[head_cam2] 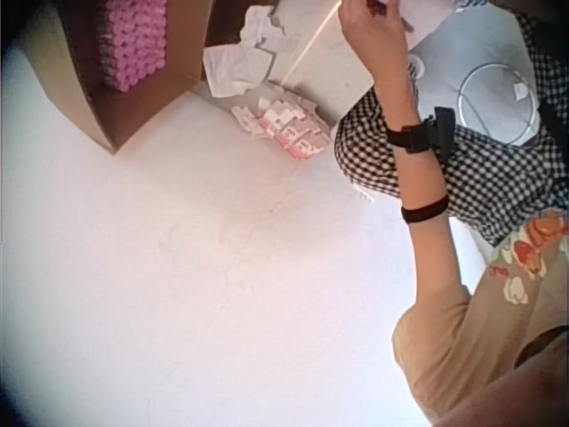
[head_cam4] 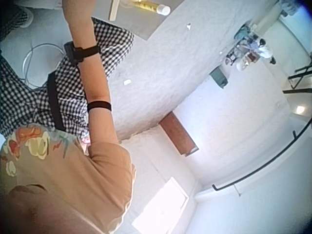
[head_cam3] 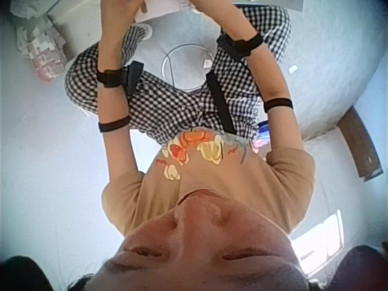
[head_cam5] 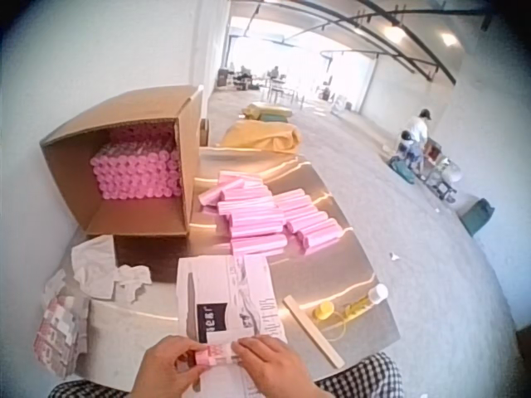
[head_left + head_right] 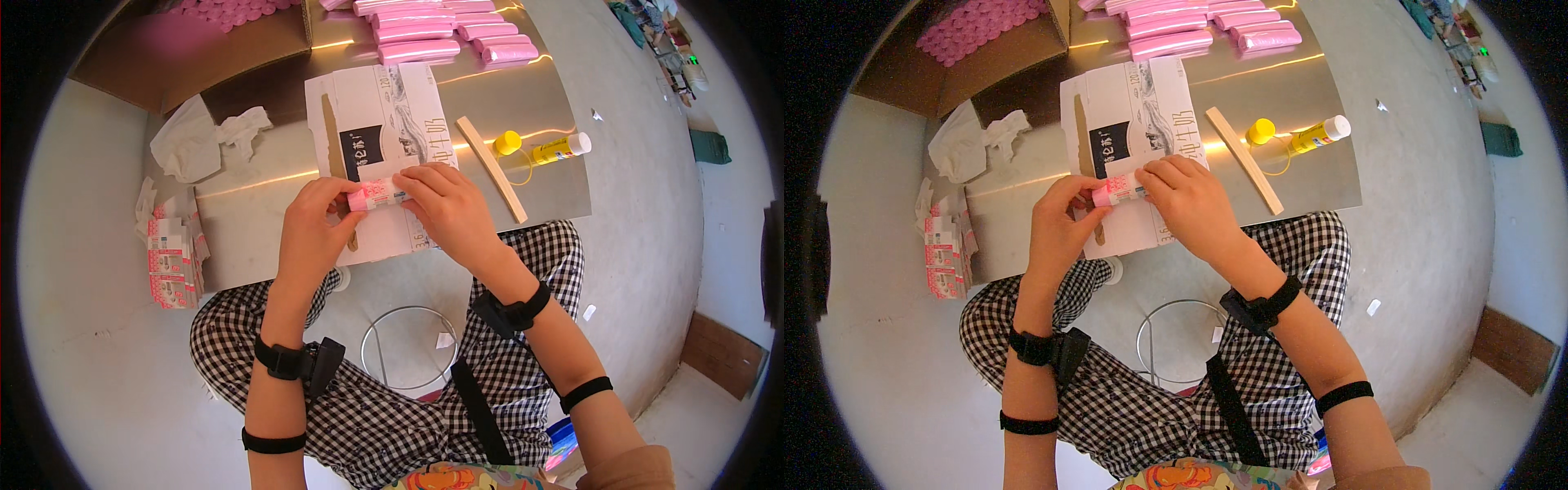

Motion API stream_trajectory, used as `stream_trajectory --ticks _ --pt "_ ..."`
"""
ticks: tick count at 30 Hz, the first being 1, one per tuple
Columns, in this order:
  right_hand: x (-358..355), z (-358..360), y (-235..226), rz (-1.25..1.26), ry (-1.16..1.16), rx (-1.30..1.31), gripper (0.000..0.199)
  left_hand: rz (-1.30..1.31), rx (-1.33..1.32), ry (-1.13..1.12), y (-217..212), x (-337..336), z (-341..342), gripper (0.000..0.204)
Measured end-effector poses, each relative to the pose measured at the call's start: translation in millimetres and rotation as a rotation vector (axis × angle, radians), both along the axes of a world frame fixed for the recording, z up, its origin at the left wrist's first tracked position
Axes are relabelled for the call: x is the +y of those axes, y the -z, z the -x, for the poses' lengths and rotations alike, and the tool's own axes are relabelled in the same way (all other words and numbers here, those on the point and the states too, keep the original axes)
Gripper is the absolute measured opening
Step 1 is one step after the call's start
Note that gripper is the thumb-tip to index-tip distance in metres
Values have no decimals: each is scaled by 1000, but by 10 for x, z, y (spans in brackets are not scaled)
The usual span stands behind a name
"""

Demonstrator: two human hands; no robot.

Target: The person is applying a label to a pink container.

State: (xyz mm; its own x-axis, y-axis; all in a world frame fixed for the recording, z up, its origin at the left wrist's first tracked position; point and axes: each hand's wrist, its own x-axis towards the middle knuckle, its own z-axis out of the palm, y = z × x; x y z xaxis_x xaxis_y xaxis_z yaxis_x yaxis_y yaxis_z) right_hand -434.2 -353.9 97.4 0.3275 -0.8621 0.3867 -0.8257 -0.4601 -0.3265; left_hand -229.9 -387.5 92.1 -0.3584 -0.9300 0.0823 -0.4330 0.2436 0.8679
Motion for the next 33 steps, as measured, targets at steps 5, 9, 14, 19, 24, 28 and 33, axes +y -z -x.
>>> stream_trajectory --ticks 5,9,14,19,24,28,33 --pt "-4 4 -3 2 -2 -5 32 -9 2 -2 0 -7 -6 30" --pt "3 7 -2 0 6 -10 31 -52 28 -13 -29 -8 0 29" --pt "4 6 -5 7 6 -17 30 -56 44 -8 -10 -14 -6 29" --pt "1 16 -7 13 8 4 28 -66 -14 1 -38 18 22 31" --pt "-20 2 -31 15 3 11 27 262 -8 -12 -59 53 144 36" --pt "-37 4 -54 -18 -4 6 26 340 -62 70 24 61 186 36" --pt "-33 134 -39 -157 -35 -184 43 390 -144 53 60 69 251 30"
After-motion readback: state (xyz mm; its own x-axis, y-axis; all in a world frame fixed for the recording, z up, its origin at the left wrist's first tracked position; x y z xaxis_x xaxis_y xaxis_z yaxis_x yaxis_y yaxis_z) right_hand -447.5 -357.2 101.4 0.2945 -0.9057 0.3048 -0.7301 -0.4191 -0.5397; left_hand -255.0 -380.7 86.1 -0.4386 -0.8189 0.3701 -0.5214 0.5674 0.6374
